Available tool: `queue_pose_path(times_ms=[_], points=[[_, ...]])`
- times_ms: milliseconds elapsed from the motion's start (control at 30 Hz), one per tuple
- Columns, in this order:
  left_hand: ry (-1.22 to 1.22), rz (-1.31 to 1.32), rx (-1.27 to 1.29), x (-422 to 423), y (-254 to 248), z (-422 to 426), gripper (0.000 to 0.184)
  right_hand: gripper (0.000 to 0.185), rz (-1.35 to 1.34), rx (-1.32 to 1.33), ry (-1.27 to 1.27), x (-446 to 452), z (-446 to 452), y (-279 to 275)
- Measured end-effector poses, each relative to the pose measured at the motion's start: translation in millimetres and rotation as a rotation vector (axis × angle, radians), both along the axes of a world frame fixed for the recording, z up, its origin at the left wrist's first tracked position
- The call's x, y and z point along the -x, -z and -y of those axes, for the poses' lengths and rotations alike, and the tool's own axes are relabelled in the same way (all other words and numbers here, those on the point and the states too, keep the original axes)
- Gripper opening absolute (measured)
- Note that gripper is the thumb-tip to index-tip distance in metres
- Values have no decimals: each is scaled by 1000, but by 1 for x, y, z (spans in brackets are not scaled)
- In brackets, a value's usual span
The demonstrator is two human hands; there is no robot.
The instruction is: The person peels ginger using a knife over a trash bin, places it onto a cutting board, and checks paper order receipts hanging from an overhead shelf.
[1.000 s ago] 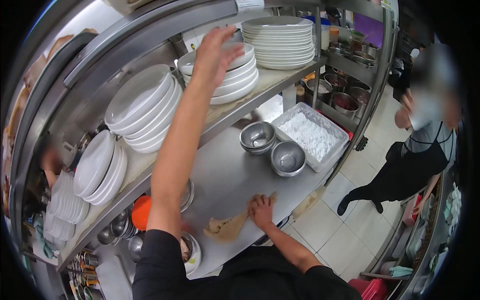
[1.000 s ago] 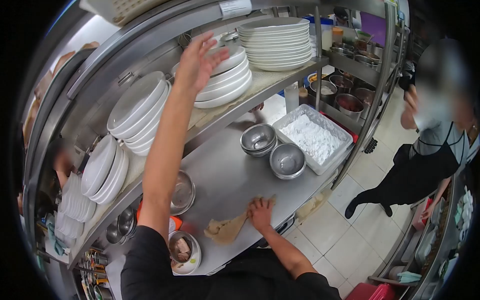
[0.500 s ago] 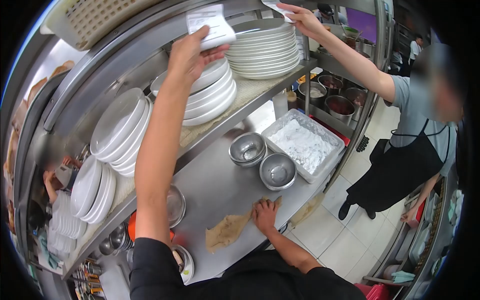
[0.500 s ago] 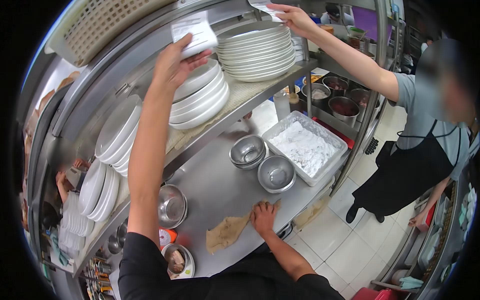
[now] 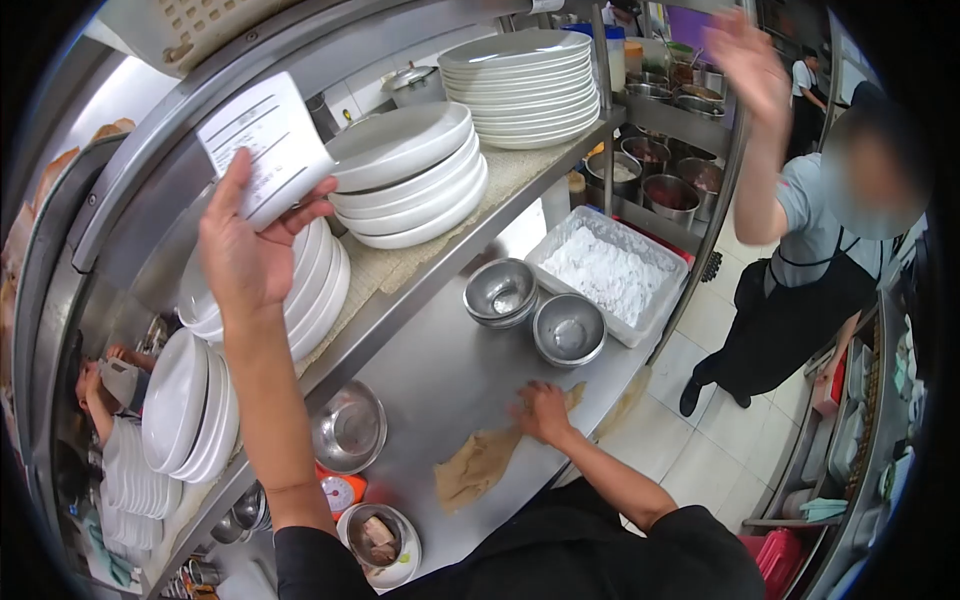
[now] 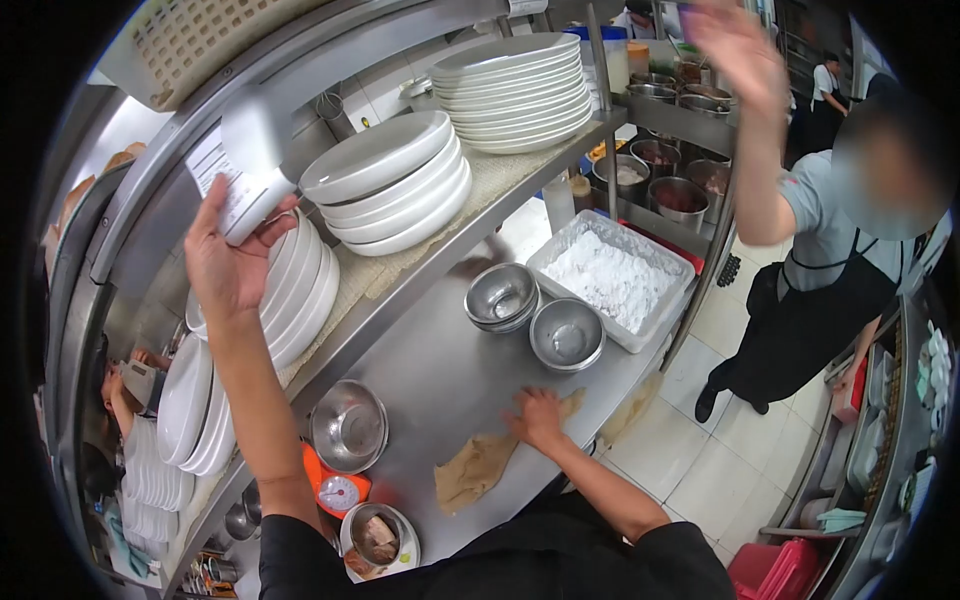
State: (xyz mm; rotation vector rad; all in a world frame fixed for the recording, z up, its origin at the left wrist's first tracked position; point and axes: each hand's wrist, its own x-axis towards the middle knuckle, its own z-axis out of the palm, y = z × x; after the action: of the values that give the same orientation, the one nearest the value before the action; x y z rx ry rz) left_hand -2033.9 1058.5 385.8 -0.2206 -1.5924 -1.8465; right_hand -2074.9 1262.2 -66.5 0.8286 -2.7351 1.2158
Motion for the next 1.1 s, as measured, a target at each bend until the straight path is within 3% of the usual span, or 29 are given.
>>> queue_pose_path(times_ms=[133, 200, 267, 333, 433, 567, 700, 833, 933, 1033, 1100], points=[[-135, 19, -6, -12, 0, 15, 40, 28, 33, 571, -334, 14, 22, -176], [-142, 26, 9, -9, 1, 20, 40, 27, -115, 689, -391, 27, 31, -246], [-152, 23, 11, -10, -2, 25, 40, 30, -15, 880, -554, 45, 44, -307], [-199, 13, -4, -9, -4, 23, 40, 34, -119, 998, -560, 64, 66, -350], [-243, 44, 7, -8, -7, 17, 42, 47, 102, 960, -672, 86, 88, -407], [-317, 27, 2, -12, -8, 8, 45, 63, 325, 785, -766, 95, 112, -449], [-371, 44, 45, -13, -19, 11, 45, 60, 352, 757, -801, 89, 138, -462], [-389, 71, 150, -16, -27, 7, 44, 55, 387, 902, -767, 75, 148, -465], [-204, 26, 47, -26, -24, 6, 41, 52, 577, 1041, -915, 64, 132, -471], [-219, 45, 23, -33, -10, 6, 40, 47, 581, 1145, -937, 73, 158, -467], [-378, 86, 117, -32, 0, 6, 38, 43, 535, 1137, -905, 73, 158, -468]])
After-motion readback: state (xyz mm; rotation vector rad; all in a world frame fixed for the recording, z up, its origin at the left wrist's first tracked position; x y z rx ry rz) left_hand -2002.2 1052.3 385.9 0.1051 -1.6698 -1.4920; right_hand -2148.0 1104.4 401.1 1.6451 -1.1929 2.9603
